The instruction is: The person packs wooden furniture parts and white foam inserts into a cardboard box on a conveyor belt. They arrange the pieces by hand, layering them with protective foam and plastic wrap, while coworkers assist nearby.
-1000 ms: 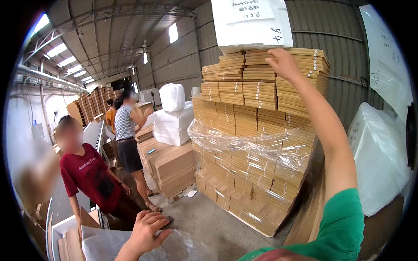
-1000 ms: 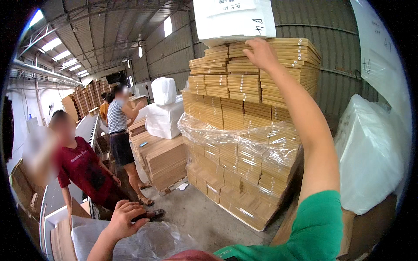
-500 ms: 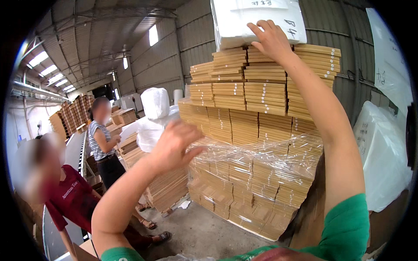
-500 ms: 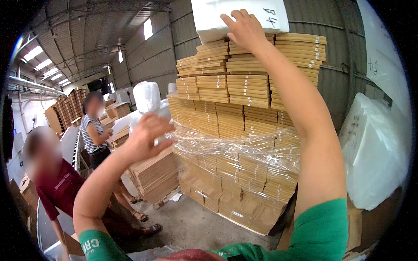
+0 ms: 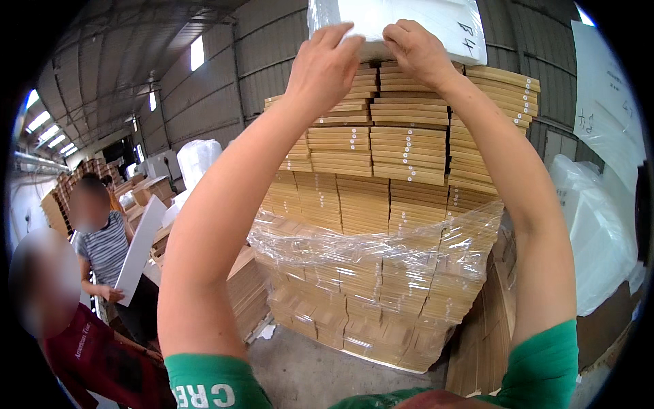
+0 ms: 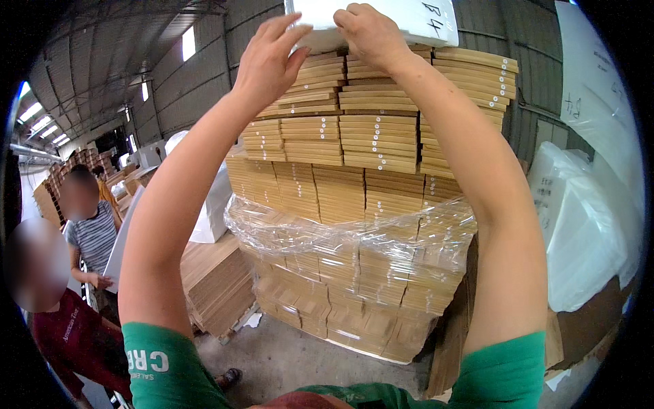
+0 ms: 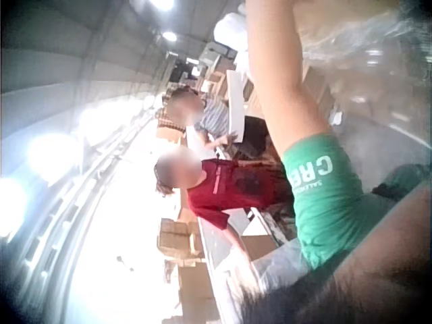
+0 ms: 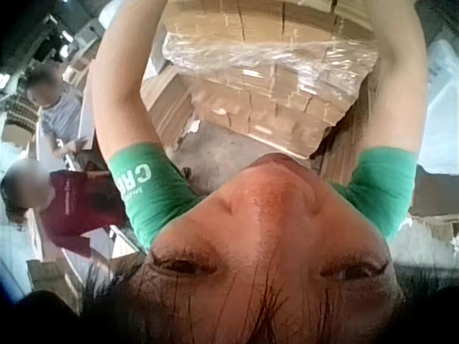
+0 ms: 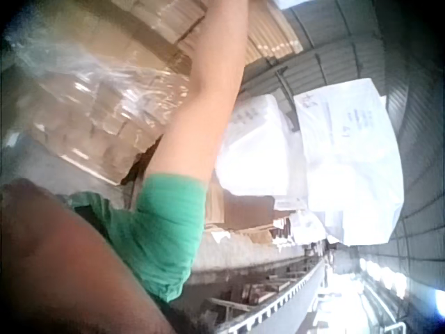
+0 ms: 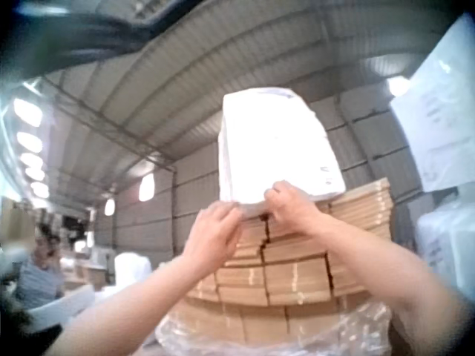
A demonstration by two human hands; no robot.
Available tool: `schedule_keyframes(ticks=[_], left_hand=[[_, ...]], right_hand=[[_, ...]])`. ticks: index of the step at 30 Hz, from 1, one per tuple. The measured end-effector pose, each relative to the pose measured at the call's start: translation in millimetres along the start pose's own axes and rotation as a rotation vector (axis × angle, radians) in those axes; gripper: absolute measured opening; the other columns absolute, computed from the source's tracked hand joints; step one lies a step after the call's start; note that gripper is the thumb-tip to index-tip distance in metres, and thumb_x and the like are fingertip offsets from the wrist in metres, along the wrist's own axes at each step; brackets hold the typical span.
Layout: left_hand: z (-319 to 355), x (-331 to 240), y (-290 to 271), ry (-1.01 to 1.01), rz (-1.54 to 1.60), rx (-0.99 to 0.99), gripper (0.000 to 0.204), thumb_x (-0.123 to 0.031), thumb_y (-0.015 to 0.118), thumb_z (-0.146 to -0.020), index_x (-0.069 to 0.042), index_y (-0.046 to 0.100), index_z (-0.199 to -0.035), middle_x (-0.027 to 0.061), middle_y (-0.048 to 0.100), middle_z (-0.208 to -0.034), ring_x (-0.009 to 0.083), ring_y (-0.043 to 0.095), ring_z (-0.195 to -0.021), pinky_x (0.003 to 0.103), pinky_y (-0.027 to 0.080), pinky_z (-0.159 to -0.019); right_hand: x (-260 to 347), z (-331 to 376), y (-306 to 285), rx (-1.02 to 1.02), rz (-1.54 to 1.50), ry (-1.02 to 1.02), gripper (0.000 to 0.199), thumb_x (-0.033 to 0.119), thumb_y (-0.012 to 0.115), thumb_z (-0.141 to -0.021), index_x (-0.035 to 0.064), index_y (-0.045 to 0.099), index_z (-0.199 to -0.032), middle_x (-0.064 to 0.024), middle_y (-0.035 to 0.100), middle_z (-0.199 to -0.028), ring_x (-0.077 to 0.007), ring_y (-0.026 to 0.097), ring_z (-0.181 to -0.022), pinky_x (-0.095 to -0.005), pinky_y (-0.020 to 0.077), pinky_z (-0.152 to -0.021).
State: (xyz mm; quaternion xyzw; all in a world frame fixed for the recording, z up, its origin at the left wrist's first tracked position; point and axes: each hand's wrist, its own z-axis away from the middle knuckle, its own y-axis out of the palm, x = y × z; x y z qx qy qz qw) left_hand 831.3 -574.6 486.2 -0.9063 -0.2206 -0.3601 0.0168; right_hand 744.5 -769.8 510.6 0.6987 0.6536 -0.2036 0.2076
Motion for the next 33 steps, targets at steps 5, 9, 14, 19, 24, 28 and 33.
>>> schedule_keyframes(ticks=[5,9,14,19,24,28,33], left_hand=[[-19,17,48,0.043,-0.107,-0.103,0.01,-0.015,0.065,-0.075,-0.006,0.062,-0.076,0.0059,0.062,-0.088,0.0233,0.06,-0.09,0.036,0.05,-0.075],[-23,16,61,0.065,-0.335,-0.074,0.012,-0.019,0.067,-0.074,-0.01,0.058,-0.075,0.0012,0.063,-0.086,0.0191,0.063,-0.081,0.031,0.053,-0.063],[-24,17,62,0.104,-0.387,-0.076,0.015,-0.019,0.067,-0.072,-0.012,0.054,-0.07,-0.0028,0.061,-0.079,0.0144,0.063,-0.071,0.027,0.052,-0.053],[-26,21,59,0.15,-0.416,0.022,0.015,-0.02,0.067,-0.073,-0.011,0.055,-0.072,-0.002,0.061,-0.078,0.0144,0.063,-0.071,0.028,0.052,-0.052],[-31,24,60,0.1,-0.515,0.083,0.015,-0.019,0.067,-0.075,-0.01,0.056,-0.072,0.0009,0.06,-0.075,0.0167,0.063,-0.07,0.03,0.052,-0.052],[-34,25,59,0.055,-0.496,0.048,0.013,-0.017,0.066,-0.073,-0.009,0.056,-0.071,0.004,0.06,-0.073,0.0195,0.064,-0.069,0.031,0.053,-0.054],[-27,22,57,-0.063,-0.284,-0.039,0.013,-0.017,0.063,-0.077,-0.006,0.057,-0.074,0.0054,0.06,-0.075,0.0229,0.062,-0.072,0.034,0.052,-0.057]], right_hand=[[-1,-7,0,0.066,-0.075,0.067,0.008,0.014,0.056,-0.088,0.008,0.055,-0.092,-0.0071,0.055,-0.082,-0.0269,0.055,-0.079,-0.0374,0.0456,-0.067],[-6,-8,1,0.037,-0.113,0.079,0.008,0.014,0.056,-0.087,0.0073,0.056,-0.092,-0.0086,0.056,-0.081,-0.0273,0.054,-0.074,-0.0377,0.0449,-0.067],[-10,-9,-2,0.071,-0.194,0.103,0.008,0.013,0.056,-0.085,0.0064,0.057,-0.088,-0.0107,0.058,-0.08,-0.029,0.056,-0.075,-0.0389,0.0455,-0.069],[-6,-13,-1,0.099,-0.266,0.184,0.008,0.015,0.055,-0.083,0.0071,0.057,-0.083,-0.012,0.061,-0.082,-0.032,0.059,-0.08,-0.0416,0.0473,-0.07],[-5,-19,0,0.163,-0.217,0.156,0.008,0.014,0.057,-0.083,0.0064,0.058,-0.085,-0.012,0.062,-0.086,-0.0319,0.059,-0.082,-0.0416,0.0473,-0.073],[-9,-22,3,0.145,-0.287,0.143,0.013,0.015,0.057,-0.084,0.0021,0.056,-0.085,-0.0122,0.059,-0.075,-0.0286,0.056,-0.072,-0.0374,0.0447,-0.068],[-15,-17,8,0.108,-0.311,0.159,0.015,0.017,0.059,-0.085,0.0054,0.058,-0.094,-0.0096,0.059,-0.081,-0.0262,0.057,-0.078,-0.0362,0.0446,-0.07]])
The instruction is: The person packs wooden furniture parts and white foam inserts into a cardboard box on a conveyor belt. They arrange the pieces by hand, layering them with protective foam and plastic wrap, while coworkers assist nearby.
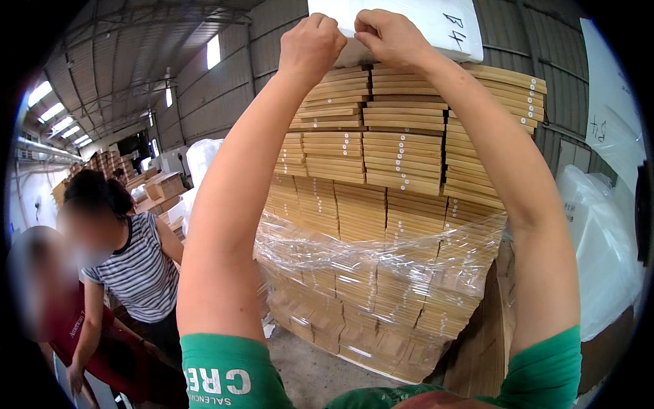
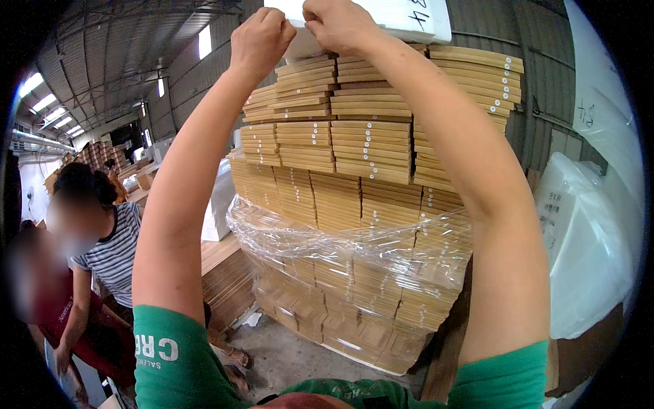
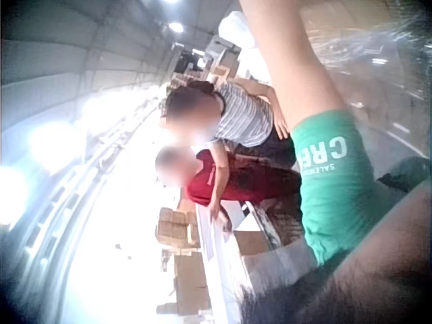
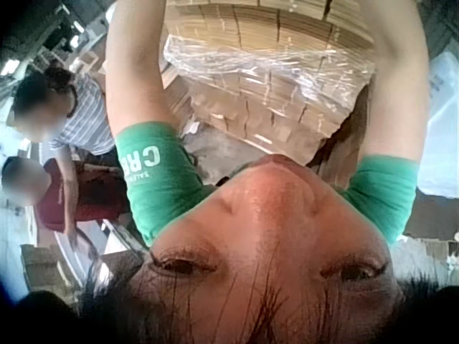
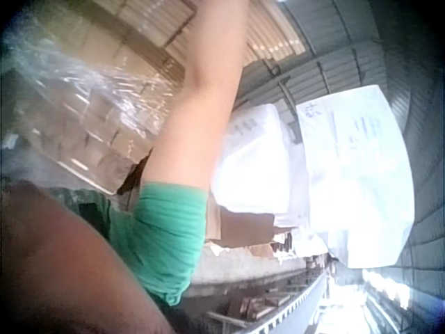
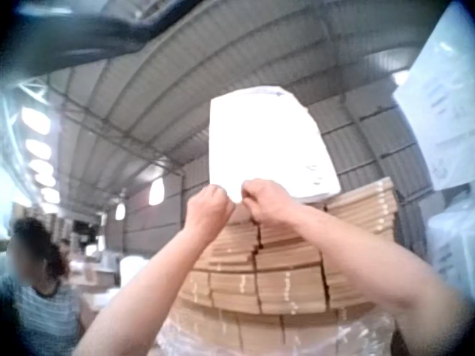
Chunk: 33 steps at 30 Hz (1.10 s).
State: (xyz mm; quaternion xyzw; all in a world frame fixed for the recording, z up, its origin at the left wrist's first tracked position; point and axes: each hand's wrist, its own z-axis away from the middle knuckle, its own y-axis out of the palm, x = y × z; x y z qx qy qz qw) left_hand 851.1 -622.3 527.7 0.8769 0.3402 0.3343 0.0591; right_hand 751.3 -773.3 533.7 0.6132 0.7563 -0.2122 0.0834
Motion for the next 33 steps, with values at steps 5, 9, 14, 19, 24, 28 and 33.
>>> schedule_keyframes(ticks=[5,9,14,19,24,28,33], left_hand=[[2,-8,-5,-0.042,0.128,-0.001,0.013,-0.019,0.061,-0.079,-0.006,0.06,-0.08,0.0033,0.061,-0.091,0.0229,0.062,-0.079,0.036,0.052,-0.059],[4,-9,-7,-0.075,0.133,0.061,0.014,-0.02,0.062,-0.08,-0.007,0.061,-0.082,0.0012,0.058,-0.099,0.0232,0.062,-0.083,0.037,0.053,-0.062],[0,-14,-13,-0.118,0.129,0.106,0.022,-0.023,0.063,-0.079,-0.007,0.061,-0.094,0.0104,0.061,-0.1,0.0281,0.059,-0.091,0.039,0.049,-0.075],[-6,-8,-11,-0.056,0.146,0.04,0.014,-0.019,0.065,-0.076,-0.006,0.06,-0.08,0.012,0.06,-0.085,0.0298,0.056,-0.088,0.04,0.049,-0.073],[-9,-9,-11,-0.044,0.126,0.06,0.012,-0.016,0.063,-0.075,-0.006,0.058,-0.079,0.0118,0.058,-0.085,0.0306,0.055,-0.086,0.041,0.049,-0.07],[-6,-14,5,-0.059,-0.023,0.015,0.01,-0.01,0.06,-0.074,-0.005,0.055,-0.081,0.0131,0.055,-0.087,0.032,0.054,-0.087,0.042,0.049,-0.069],[-14,-9,11,-0.239,-0.13,-0.046,0.021,-0.007,0.057,-0.073,-0.004,0.054,-0.094,0.0149,0.053,-0.093,0.0336,0.054,-0.088,0.042,0.049,-0.071]], right_hand=[[3,-9,14,-0.161,0.135,-0.114,0.018,0.022,0.058,-0.078,0.0055,0.063,-0.077,-0.0191,0.062,-0.089,-0.0358,0.06,-0.088,-0.0438,0.0493,-0.073],[0,-11,22,-0.144,0.15,-0.096,0.017,0.02,0.056,-0.078,0.0047,0.063,-0.077,-0.019,0.062,-0.084,-0.0363,0.06,-0.082,-0.0454,0.0492,-0.07],[-6,-11,25,-0.197,-0.001,-0.018,0.018,0.017,0.052,-0.08,0.0033,0.063,-0.078,-0.0212,0.062,-0.08,-0.039,0.06,-0.08,-0.0464,0.0481,-0.072],[-5,-7,21,-0.197,-0.007,-0.039,0.018,0.016,0.053,-0.081,0.001,0.063,-0.08,-0.0217,0.062,-0.083,-0.0396,0.06,-0.083,-0.0455,0.0479,-0.075],[-3,-10,17,-0.16,0.014,-0.046,0.018,0.016,0.055,-0.08,-0.0002,0.062,-0.081,-0.0228,0.062,-0.084,-0.04,0.06,-0.084,-0.0462,0.0476,-0.075],[1,-14,14,-0.034,0.051,0.018,0.018,0.015,0.053,-0.079,-0.0002,0.063,-0.077,-0.0236,0.062,-0.079,-0.0404,0.06,-0.079,-0.0472,0.0479,-0.072],[5,-15,12,-0.086,-0.027,-0.059,0.019,0.014,0.052,-0.077,-0.0008,0.063,-0.073,-0.024,0.062,-0.074,-0.0411,0.06,-0.075,-0.0469,0.0484,-0.071]])
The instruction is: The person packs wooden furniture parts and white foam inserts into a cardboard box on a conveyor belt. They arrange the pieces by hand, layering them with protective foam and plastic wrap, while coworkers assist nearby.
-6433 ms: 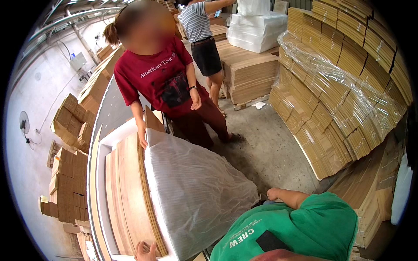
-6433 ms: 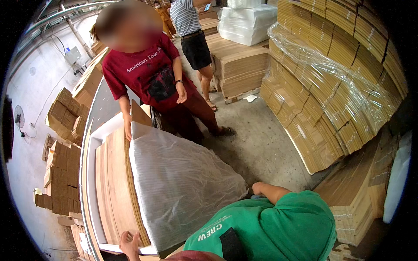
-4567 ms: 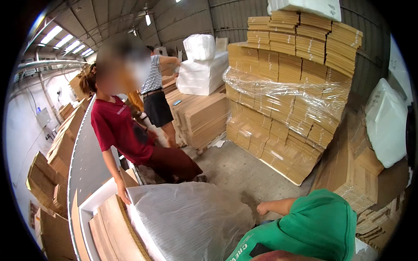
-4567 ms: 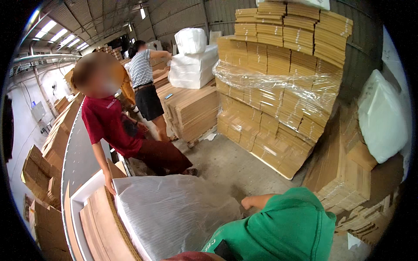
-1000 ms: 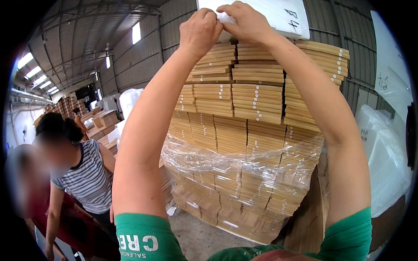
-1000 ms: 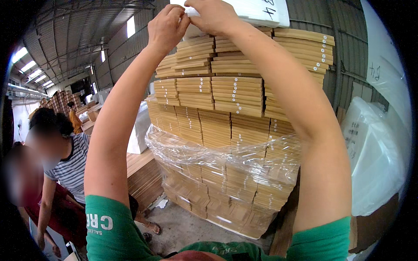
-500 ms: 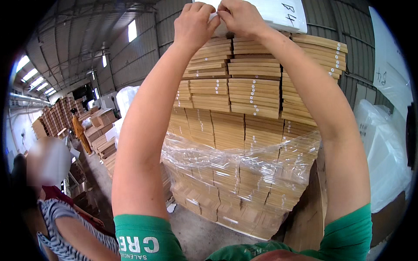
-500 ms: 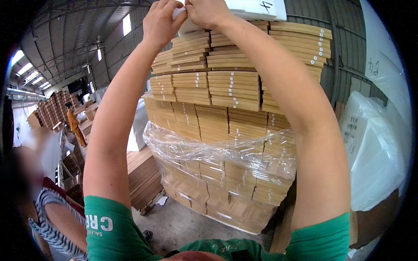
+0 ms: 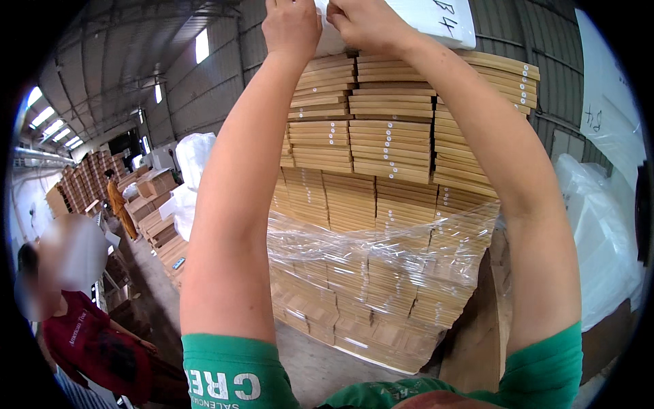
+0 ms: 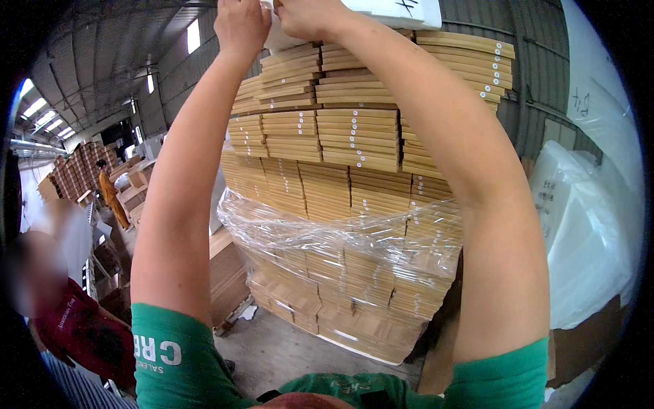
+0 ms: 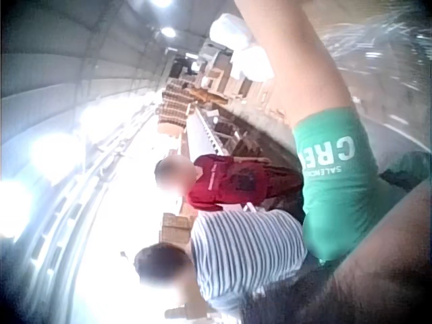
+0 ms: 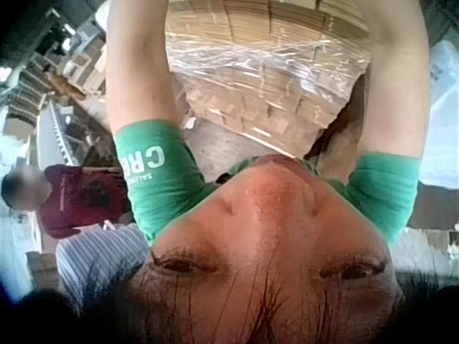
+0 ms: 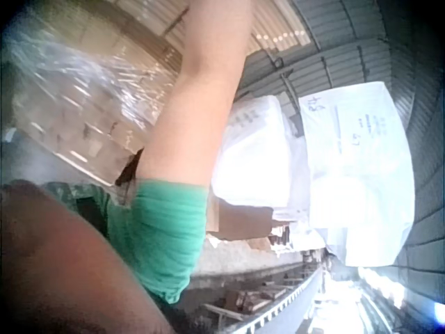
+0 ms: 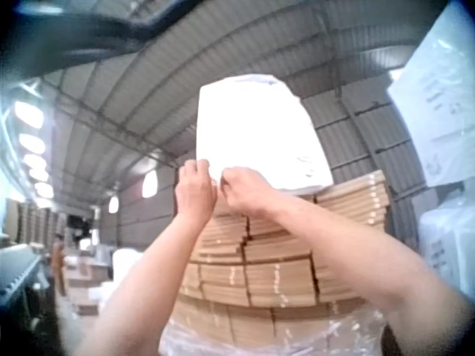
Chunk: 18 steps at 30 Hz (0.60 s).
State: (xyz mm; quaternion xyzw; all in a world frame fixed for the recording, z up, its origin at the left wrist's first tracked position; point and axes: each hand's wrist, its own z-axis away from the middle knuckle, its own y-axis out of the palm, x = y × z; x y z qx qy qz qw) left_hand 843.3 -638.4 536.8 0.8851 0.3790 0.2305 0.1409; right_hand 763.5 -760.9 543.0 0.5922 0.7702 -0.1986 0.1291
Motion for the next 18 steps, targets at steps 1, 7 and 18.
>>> schedule_keyframes(ticks=[1,7,18], left_hand=[[-3,-1,2,-0.021,-0.004,-0.044,0.023,-0.007,0.056,-0.074,-0.004,0.053,-0.096,0.0151,0.053,-0.094,0.034,0.054,-0.088,0.042,0.048,-0.072],[4,25,14,-0.092,0.069,-0.135,0.014,-0.009,0.056,-0.083,-0.003,0.058,-0.095,0.0154,0.057,-0.084,0.0326,0.058,-0.08,0.041,0.049,-0.068],[-9,3,-22,-0.939,0.905,0.197,0.018,-0.014,0.061,-0.086,0.003,0.067,-0.084,0.0042,0.061,-0.065,0.0107,0.055,-0.05,0.026,0.047,-0.044]], right_hand=[[-2,-3,-1,-0.015,0.009,-0.009,0.019,0.014,0.052,-0.077,-0.0008,0.063,-0.074,-0.0239,0.062,-0.075,-0.0413,0.06,-0.076,-0.0467,0.0484,-0.071],[-1,-3,-4,0.093,-0.022,0.039,0.02,0.015,0.052,-0.079,-0.0007,0.063,-0.081,-0.0242,0.063,-0.082,-0.0403,0.061,-0.079,-0.0448,0.0489,-0.071],[5,10,-25,-0.134,0.136,0.09,0.024,0.019,0.056,-0.079,-0.0015,0.059,-0.09,-0.024,0.063,-0.083,-0.0404,0.061,-0.083,-0.0447,0.049,-0.075]])
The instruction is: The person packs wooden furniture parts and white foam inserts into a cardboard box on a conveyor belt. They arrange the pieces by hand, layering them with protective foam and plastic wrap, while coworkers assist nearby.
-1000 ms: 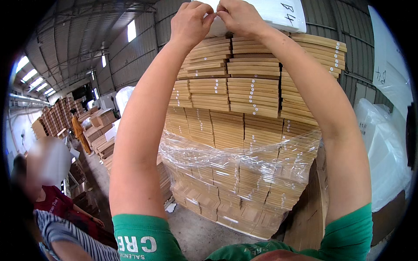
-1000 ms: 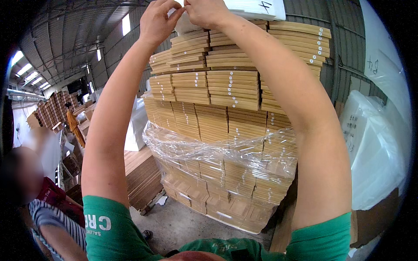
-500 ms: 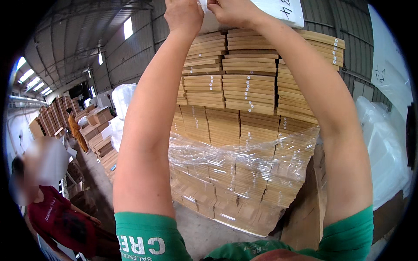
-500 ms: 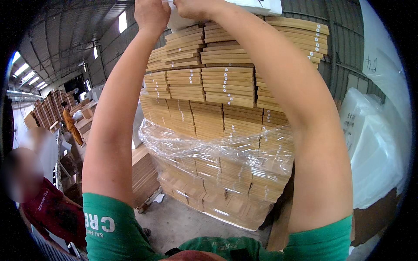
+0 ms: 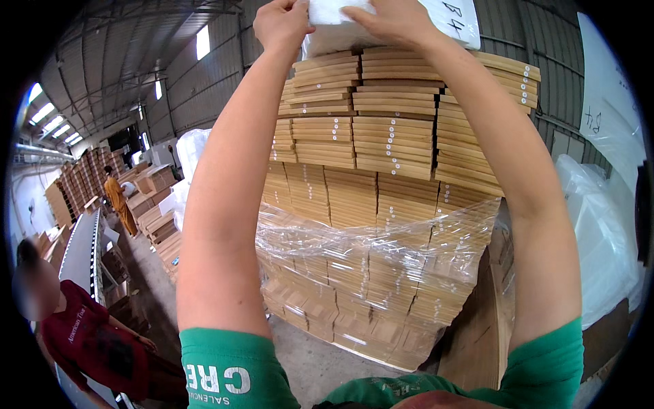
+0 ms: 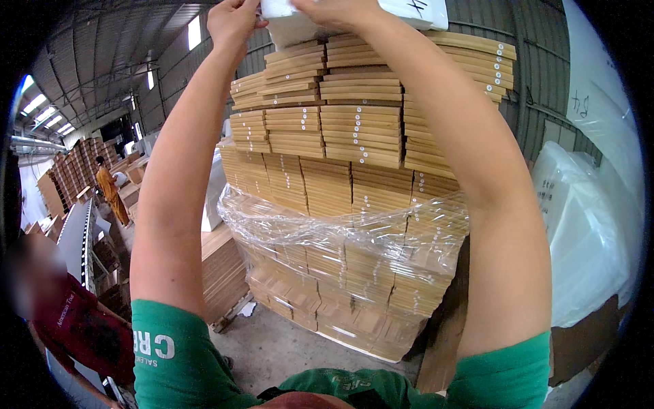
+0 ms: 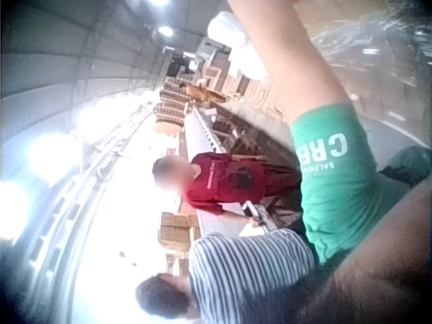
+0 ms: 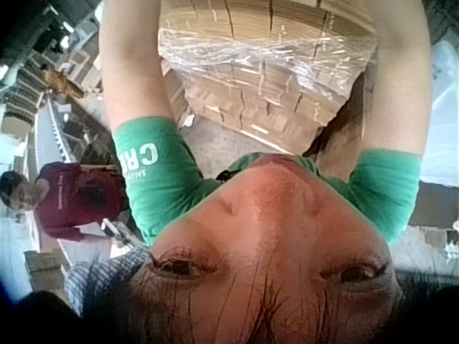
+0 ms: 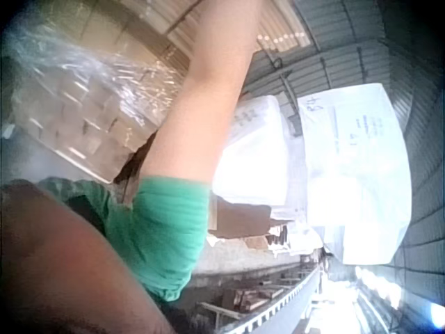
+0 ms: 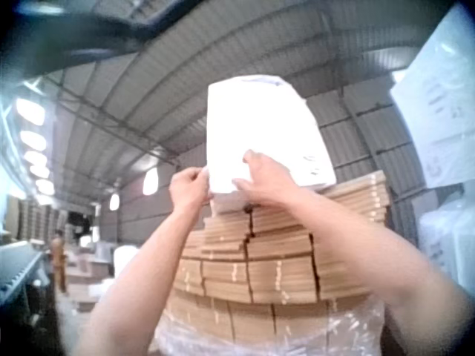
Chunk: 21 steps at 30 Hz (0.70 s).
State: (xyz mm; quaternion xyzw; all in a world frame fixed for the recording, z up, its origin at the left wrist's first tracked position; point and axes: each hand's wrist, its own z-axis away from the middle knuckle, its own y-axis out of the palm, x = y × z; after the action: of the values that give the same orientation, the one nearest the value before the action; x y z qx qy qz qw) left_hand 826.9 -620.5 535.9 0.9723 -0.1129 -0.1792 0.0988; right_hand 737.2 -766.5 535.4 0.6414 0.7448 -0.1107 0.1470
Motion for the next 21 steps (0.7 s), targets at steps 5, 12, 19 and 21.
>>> schedule_keyframes(ticks=[5,12,19,21], left_hand=[[-9,15,4,0.474,-0.393,-0.064,0.022,-0.022,0.061,-0.085,-0.002,0.064,-0.076,0.0149,0.061,-0.065,0.0289,0.06,-0.057,0.039,0.048,-0.054],[-19,41,-29,0.568,-0.703,-0.158,0.022,-0.026,0.056,-0.088,-0.004,0.055,-0.083,0.0202,0.062,-0.075,0.0429,0.059,-0.077,0.049,0.045,-0.066],[-9,27,-10,0.599,-0.658,-0.122,0.025,-0.027,0.056,-0.088,-0.005,0.05,-0.078,0.024,0.059,-0.072,0.0442,0.058,-0.074,0.052,0.044,-0.064],[-5,26,-5,0.631,-0.67,-0.112,0.025,-0.027,0.055,-0.089,-0.006,0.049,-0.078,0.0249,0.058,-0.07,0.0451,0.057,-0.072,0.053,0.043,-0.062]], right_hand=[[1,-27,18,0.195,0.121,0.0,0.02,0.014,0.056,-0.078,-0.0022,0.058,-0.089,-0.0257,0.062,-0.089,-0.041,0.06,-0.086,-0.0451,0.0479,-0.077],[-71,-21,-5,-0.003,0.204,0.081,0.026,0.019,0.054,-0.083,-0.0026,0.059,-0.097,-0.0249,0.063,-0.093,-0.0409,0.059,-0.091,-0.0439,0.0481,-0.081],[32,-8,13,0.028,0.221,0.003,0.034,0.03,0.057,-0.085,0.0015,0.057,-0.103,-0.0228,0.062,-0.087,-0.0362,0.062,-0.084,-0.0451,0.0505,-0.075],[32,-12,17,0.056,0.244,0.038,0.028,0.027,0.055,-0.086,0.0022,0.057,-0.099,-0.022,0.063,-0.083,-0.0356,0.063,-0.081,-0.0453,0.0511,-0.071]])
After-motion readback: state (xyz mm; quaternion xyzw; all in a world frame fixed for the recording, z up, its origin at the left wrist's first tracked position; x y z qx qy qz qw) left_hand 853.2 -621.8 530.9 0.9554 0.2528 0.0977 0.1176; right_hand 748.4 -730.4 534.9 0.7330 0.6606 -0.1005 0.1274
